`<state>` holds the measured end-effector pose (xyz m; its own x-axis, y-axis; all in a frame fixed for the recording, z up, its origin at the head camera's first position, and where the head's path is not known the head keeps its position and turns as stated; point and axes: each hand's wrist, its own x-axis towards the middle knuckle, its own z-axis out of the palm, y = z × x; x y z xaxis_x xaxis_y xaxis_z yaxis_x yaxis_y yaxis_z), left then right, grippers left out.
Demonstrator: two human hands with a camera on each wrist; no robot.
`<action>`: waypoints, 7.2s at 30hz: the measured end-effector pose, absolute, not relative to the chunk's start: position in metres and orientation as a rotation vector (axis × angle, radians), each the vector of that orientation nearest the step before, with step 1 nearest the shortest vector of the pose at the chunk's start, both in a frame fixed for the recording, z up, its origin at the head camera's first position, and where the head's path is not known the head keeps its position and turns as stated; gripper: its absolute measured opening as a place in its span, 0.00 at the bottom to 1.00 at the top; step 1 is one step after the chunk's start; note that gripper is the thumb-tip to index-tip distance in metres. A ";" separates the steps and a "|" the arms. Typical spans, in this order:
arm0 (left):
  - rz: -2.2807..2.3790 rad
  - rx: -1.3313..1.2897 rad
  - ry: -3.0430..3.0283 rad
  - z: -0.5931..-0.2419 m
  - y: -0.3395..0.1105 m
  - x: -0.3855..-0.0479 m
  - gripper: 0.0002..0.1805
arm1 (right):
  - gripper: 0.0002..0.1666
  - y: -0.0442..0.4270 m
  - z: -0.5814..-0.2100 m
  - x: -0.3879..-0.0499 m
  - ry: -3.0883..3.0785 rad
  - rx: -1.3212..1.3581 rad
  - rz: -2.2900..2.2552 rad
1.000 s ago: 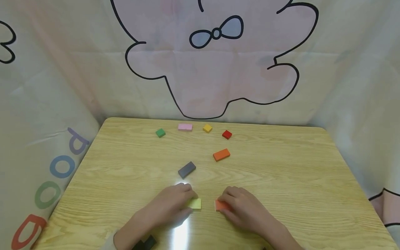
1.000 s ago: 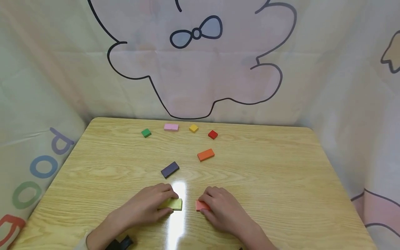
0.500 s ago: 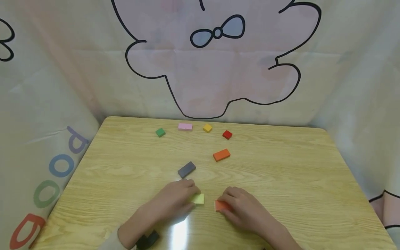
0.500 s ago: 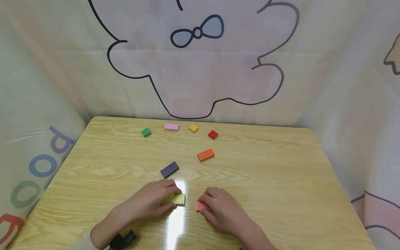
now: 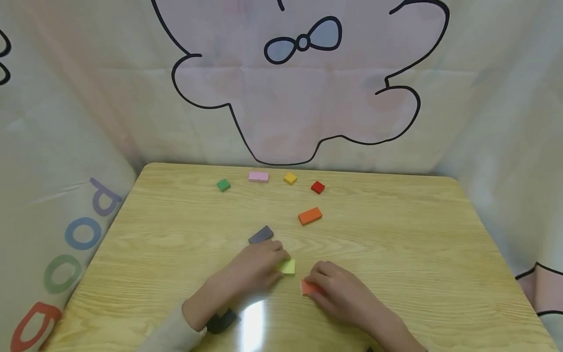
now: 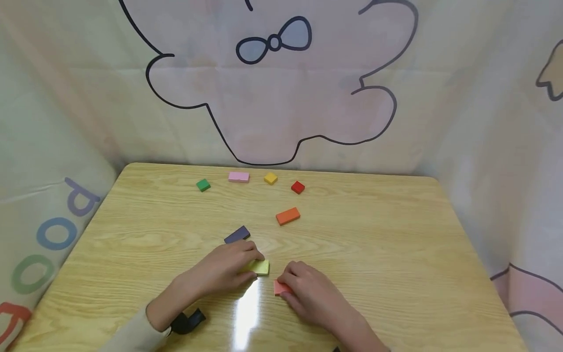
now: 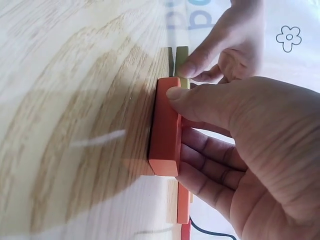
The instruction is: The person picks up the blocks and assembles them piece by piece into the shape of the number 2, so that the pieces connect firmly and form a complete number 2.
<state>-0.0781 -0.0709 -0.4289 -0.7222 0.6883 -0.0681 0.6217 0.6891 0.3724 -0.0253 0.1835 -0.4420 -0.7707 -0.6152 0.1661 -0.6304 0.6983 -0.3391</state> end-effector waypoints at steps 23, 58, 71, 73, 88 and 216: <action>0.505 1.062 2.691 -0.434 -0.071 -0.081 0.16 | 0.09 0.184 -0.437 -0.025 -2.904 1.067 0.551; 0.532 1.011 2.713 -0.438 -0.069 -0.079 0.17 | 0.14 0.174 -0.438 -0.061 -2.841 1.064 0.470; 0.540 1.029 2.719 -0.437 -0.069 -0.079 0.17 | 0.12 0.172 -0.443 -0.062 -2.872 1.060 0.473; 0.543 1.033 2.720 -0.437 -0.069 -0.079 0.16 | 0.12 0.172 -0.444 -0.062 -2.870 1.065 0.472; 0.536 1.000 2.734 -0.439 -0.068 -0.075 0.17 | 0.12 0.172 -0.446 -0.063 -2.901 1.034 0.525; 0.752 0.343 2.845 -0.426 -0.090 -0.123 0.21 | 0.13 0.169 -0.443 -0.057 -2.964 0.945 0.601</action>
